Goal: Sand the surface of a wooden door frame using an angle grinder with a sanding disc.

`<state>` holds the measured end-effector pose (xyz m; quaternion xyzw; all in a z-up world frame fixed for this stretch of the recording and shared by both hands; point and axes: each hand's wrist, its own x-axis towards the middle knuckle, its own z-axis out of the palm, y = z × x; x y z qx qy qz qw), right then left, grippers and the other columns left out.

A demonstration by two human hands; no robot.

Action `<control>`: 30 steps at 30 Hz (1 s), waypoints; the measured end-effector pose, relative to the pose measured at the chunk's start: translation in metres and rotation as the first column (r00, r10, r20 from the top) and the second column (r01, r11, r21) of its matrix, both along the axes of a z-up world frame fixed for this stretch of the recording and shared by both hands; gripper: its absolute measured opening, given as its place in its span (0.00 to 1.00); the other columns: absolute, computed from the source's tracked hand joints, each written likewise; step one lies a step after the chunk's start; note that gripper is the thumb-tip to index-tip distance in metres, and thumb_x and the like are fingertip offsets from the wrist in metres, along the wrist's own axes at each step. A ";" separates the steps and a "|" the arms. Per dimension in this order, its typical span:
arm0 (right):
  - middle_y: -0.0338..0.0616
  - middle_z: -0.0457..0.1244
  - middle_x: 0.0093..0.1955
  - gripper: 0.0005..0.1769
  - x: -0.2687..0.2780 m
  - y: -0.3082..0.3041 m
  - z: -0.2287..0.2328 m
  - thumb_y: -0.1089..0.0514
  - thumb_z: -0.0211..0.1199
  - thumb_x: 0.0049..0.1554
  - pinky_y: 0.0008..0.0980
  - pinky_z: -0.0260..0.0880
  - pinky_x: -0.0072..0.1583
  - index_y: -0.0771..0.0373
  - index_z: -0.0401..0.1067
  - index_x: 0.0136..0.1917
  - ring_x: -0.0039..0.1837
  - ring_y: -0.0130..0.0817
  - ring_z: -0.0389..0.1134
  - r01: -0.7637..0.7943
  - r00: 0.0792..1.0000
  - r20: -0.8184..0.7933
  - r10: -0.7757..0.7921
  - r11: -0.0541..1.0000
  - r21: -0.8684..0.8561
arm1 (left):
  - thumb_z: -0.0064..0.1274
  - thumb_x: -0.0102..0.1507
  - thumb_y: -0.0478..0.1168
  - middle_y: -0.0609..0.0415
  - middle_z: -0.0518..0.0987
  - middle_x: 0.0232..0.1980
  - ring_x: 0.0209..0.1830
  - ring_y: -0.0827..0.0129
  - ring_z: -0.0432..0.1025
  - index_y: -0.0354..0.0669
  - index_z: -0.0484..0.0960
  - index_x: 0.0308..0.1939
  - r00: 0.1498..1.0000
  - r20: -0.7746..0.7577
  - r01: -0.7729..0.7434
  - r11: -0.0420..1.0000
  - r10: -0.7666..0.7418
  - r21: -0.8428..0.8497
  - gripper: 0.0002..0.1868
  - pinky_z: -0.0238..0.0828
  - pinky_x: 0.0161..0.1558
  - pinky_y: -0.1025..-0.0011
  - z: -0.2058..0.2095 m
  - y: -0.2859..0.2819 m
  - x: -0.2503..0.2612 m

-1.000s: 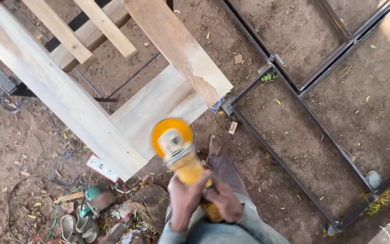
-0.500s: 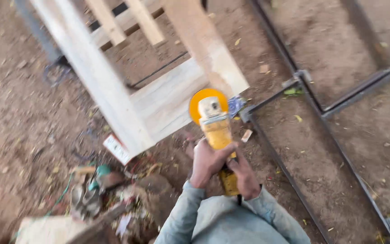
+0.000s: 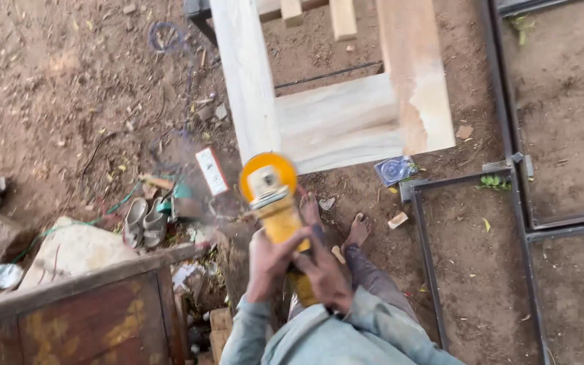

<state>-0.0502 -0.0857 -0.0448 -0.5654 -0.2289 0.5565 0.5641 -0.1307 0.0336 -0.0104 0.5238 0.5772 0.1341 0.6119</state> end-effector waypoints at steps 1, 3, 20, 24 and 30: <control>0.53 0.62 0.70 0.30 -0.003 0.002 0.000 0.55 0.55 0.62 0.36 0.62 0.69 0.64 0.57 0.75 0.71 0.39 0.63 0.020 1.000 0.021 -0.020 1.000 0.013 | 0.70 0.53 0.44 0.52 0.88 0.38 0.32 0.72 0.81 0.33 0.86 0.43 1.000 0.021 0.020 1.000 -0.020 0.013 0.21 0.79 0.37 0.71 -0.009 -0.003 -0.011; 0.55 0.61 0.71 0.32 -0.008 0.006 -0.001 0.55 0.59 0.62 0.37 0.61 0.70 0.63 0.56 0.76 0.73 0.40 0.62 -0.067 0.963 0.266 0.053 0.997 0.047 | 0.68 0.53 0.43 0.51 0.87 0.37 0.32 0.72 0.80 0.31 0.86 0.42 0.990 0.089 -0.108 0.994 0.107 0.012 0.19 0.77 0.36 0.72 -0.027 -0.011 -0.034; 0.52 0.65 0.51 0.36 0.105 -0.069 -0.015 0.59 0.59 0.55 0.40 0.74 0.49 0.61 0.53 0.74 0.48 0.43 0.70 -0.022 0.995 0.099 0.032 0.994 -0.108 | 0.68 0.52 0.52 0.52 0.88 0.42 0.40 0.71 0.83 0.37 0.85 0.47 0.960 0.279 0.013 1.000 -0.020 0.027 0.27 0.81 0.45 0.72 0.009 -0.054 0.086; 0.52 0.63 0.57 0.36 0.093 -0.053 -0.008 0.58 0.53 0.57 0.40 0.73 0.49 0.56 0.51 0.77 0.50 0.43 0.69 0.026 1.000 0.002 -0.026 0.990 -0.136 | 0.67 0.50 0.55 0.52 0.88 0.42 0.40 0.71 0.84 0.39 0.86 0.46 0.982 0.187 0.016 0.999 -0.025 0.047 0.28 0.81 0.45 0.72 0.000 -0.047 0.076; 0.59 0.62 0.64 0.31 0.061 -0.002 -0.007 0.52 0.52 0.64 0.36 0.70 0.59 0.66 0.56 0.76 0.58 0.41 0.68 -0.198 0.977 0.072 0.200 0.980 -0.033 | 0.69 0.51 0.47 0.48 0.88 0.39 0.35 0.67 0.82 0.32 0.86 0.41 0.920 0.323 -0.214 0.975 0.223 -0.062 0.23 0.81 0.39 0.69 -0.022 -0.021 0.032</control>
